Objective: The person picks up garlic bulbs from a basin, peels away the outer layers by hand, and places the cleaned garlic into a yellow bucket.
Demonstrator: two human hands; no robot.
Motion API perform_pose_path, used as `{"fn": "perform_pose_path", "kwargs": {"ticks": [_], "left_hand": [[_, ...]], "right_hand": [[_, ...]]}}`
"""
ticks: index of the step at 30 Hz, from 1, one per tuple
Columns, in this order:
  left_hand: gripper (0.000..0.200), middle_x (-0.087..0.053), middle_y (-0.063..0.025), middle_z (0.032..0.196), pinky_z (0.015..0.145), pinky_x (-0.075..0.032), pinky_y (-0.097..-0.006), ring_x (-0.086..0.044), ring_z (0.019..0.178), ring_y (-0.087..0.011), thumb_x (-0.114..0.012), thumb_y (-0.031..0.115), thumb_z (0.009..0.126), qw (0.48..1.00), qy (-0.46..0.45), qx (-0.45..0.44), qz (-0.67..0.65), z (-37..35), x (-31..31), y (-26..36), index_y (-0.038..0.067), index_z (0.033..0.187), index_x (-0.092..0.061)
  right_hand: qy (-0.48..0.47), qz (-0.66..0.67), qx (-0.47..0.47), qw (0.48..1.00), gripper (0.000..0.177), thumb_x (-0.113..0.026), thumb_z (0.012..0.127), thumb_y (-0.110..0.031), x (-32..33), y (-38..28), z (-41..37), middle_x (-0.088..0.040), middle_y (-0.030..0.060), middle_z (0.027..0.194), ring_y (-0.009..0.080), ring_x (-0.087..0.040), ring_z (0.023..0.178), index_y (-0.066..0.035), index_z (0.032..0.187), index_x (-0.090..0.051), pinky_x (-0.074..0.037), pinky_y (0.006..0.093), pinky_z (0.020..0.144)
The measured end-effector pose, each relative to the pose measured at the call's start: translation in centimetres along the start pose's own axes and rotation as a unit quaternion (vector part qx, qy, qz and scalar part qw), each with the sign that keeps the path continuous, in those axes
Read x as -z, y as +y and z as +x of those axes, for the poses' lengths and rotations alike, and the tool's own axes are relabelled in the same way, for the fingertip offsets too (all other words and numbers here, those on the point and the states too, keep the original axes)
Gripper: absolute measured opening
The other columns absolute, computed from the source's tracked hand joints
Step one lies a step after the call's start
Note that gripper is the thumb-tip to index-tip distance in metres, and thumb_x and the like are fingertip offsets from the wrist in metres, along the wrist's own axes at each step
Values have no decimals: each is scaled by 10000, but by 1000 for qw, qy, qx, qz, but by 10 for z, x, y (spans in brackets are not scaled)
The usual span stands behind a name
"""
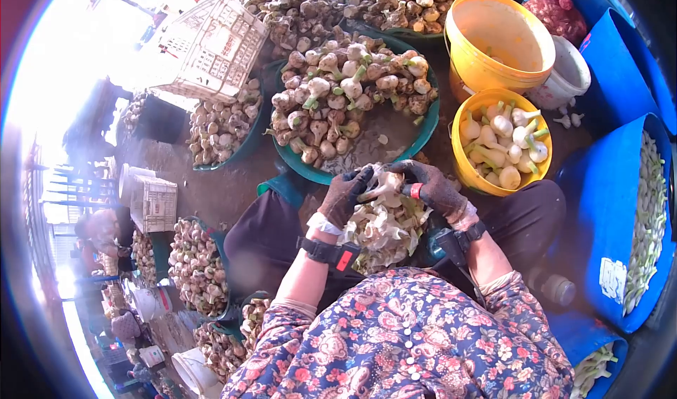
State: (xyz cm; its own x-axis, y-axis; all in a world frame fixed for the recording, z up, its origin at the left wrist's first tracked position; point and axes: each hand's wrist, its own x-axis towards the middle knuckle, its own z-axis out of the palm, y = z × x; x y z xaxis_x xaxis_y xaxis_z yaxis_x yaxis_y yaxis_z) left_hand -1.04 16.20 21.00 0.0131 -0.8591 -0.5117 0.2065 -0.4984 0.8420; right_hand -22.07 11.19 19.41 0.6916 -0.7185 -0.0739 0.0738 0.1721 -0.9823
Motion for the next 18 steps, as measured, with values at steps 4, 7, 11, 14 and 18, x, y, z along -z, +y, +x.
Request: {"fn": "perform_pose_path", "kwargs": {"ticks": [4, 7, 11, 14, 18], "left_hand": [[289, -636, -19, 801, 567, -470, -219, -556, 654, -74, -639, 252, 875, 978, -17, 13, 209, -1, 1, -4, -25, 952, -662], [276, -642, -21, 793, 592, -483, -239, -560, 655, -72, -661, 230, 856, 968, -12, 11, 252, -1, 2, -9, -35, 936, -660], [224, -639, -16, 816, 655, -505, -269, -599, 732, -99, -678, 161, 831, 971, -107, -81, 197, -7, 7, -13, 4, 987, -642], [226, -630, -44, 808, 683, -496, -302, -613, 759, -151, -669, 76, 797, 879, -97, -319, 341, -20, 0, -13, 42, 1016, -624], [300, -636, -99, 818, 691, -489, -328, -619, 732, -231, -653, 34, 769, 897, -29, -280, 339, -19, -4, -28, 52, 1067, -617]], "right_hand": [[24, 50, -30, 998, 363, -600, 853, -109, -9, 8, 5, -597, 77, 1137, 135, -544, 1016, -10, 1201, -561, -430, 281, 898], [22, 19, -10, 1000, 330, -611, 843, -114, -15, 18, 3, -611, 93, 1078, 140, -534, 1034, -6, 1152, -574, -435, 292, 887], [36, 208, -35, 977, 322, -631, 824, -113, -9, 13, -1, -605, 94, 1089, 152, -539, 1033, 14, 1116, -577, -419, 302, 925], [34, 119, 54, 991, 326, -659, 800, -111, -11, 17, -5, -600, 83, 1112, 184, -550, 1048, -22, 1107, -593, -406, 305, 946], [81, -23, 77, 994, 365, -676, 717, -62, -22, -3, -1, -595, 110, 1125, 259, -562, 1058, -85, 1078, -625, -411, 334, 956]]}}
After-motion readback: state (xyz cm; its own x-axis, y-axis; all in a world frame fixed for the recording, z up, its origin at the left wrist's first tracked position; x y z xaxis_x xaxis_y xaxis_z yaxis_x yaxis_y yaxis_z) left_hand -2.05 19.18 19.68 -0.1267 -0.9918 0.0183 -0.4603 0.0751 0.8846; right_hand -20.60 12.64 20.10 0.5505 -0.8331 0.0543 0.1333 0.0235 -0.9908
